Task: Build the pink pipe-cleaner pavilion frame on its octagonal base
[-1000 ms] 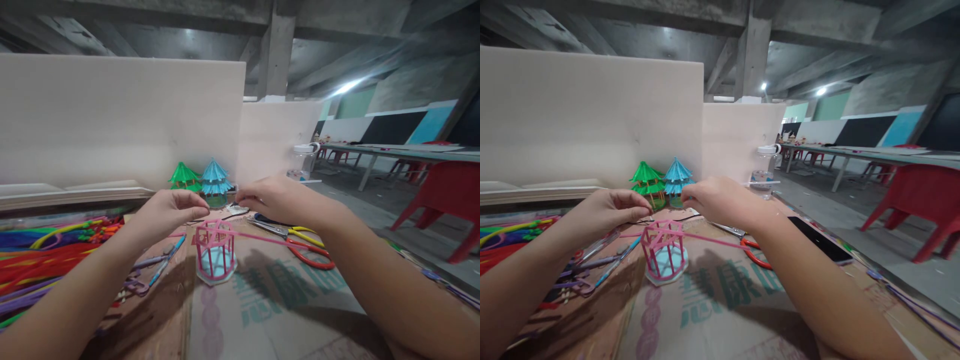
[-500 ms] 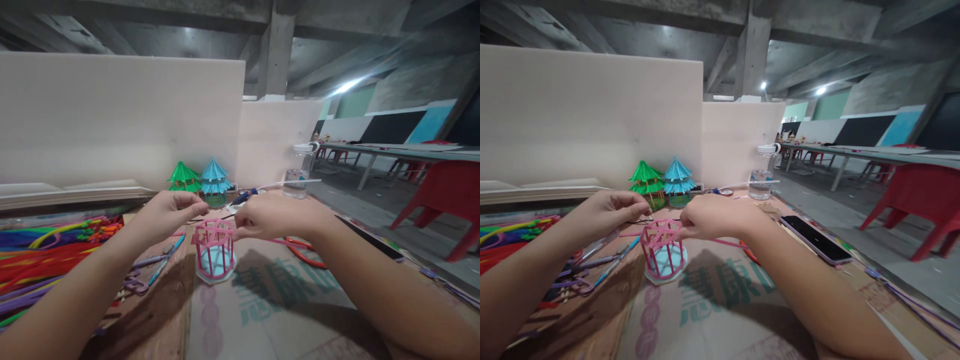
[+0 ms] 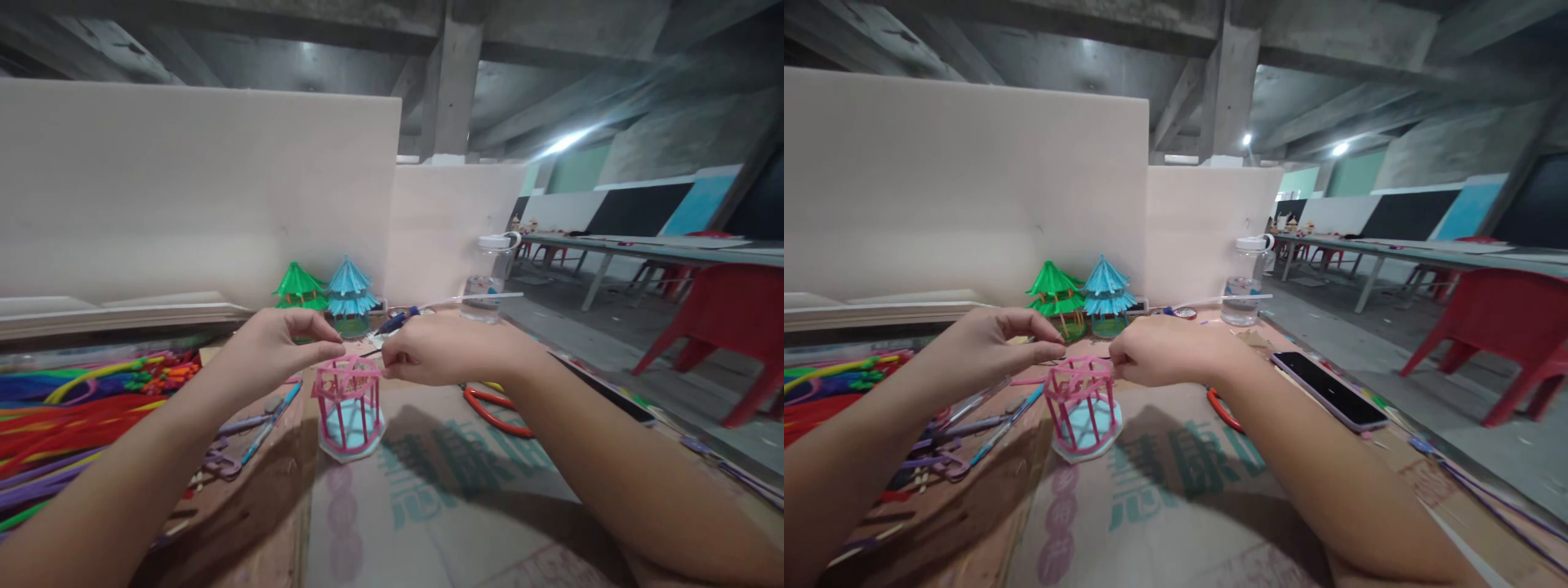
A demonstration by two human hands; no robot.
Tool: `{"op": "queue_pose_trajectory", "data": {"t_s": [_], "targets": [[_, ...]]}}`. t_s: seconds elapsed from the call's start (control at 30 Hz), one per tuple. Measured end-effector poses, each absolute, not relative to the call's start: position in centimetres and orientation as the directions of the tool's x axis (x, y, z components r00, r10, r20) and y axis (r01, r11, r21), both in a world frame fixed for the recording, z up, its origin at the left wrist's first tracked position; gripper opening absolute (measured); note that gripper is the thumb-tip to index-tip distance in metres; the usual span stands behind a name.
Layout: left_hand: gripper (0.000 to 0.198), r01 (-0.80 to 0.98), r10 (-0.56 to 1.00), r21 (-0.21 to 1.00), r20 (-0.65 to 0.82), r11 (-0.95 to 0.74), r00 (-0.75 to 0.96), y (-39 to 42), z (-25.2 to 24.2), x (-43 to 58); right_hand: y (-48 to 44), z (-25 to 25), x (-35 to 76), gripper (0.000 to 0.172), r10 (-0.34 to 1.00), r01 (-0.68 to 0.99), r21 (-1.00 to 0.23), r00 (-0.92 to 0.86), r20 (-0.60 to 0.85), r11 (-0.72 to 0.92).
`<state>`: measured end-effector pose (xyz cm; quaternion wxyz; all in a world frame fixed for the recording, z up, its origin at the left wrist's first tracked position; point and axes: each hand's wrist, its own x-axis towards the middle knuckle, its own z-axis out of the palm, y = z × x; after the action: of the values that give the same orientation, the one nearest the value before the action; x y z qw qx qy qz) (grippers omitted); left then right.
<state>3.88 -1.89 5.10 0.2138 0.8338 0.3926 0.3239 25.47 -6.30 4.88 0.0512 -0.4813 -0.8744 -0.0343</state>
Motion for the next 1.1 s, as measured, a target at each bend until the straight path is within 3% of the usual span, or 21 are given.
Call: {"op": "queue_pose_trajectory", "data": {"t_s": [0.53,0.67,0.87,1.0,1.1], "targets": [[0.035,0.449,0.692,0.561,0.354,-0.695,0.629,-1.6,4.7,3.5,-6.4,5.3,25.7,0.025,0.85,0.859,0.024,-0.509,0.138,0.511],[0.044,0.398,0.689,0.609,0.369,-0.687,0.624,-1.3,4.4,3.4,-6.5,5.6,25.8,0.023,0.859,0.871,0.017,-0.486,0.161,0.49],[0.035,0.349,0.714,0.715,0.293,-0.605,0.636,-2.0,4.9,3.7,-6.6,5.7,26.2,0.024,0.871,0.885,0.009,-0.459,0.177,0.465],[0.03,0.401,0.73,0.689,0.276,-0.603,0.625,-2.6,5.0,3.8,-6.5,5.7,26.6,0.025,0.855,0.871,-0.03,-0.475,0.207,0.491],[0.037,0.407,0.704,0.637,0.316,-0.655,0.636,-3.2,5.2,3.9,-6.3,6.0,27.5,0.026,0.854,0.867,-0.085,-0.46,0.243,0.491]]}}
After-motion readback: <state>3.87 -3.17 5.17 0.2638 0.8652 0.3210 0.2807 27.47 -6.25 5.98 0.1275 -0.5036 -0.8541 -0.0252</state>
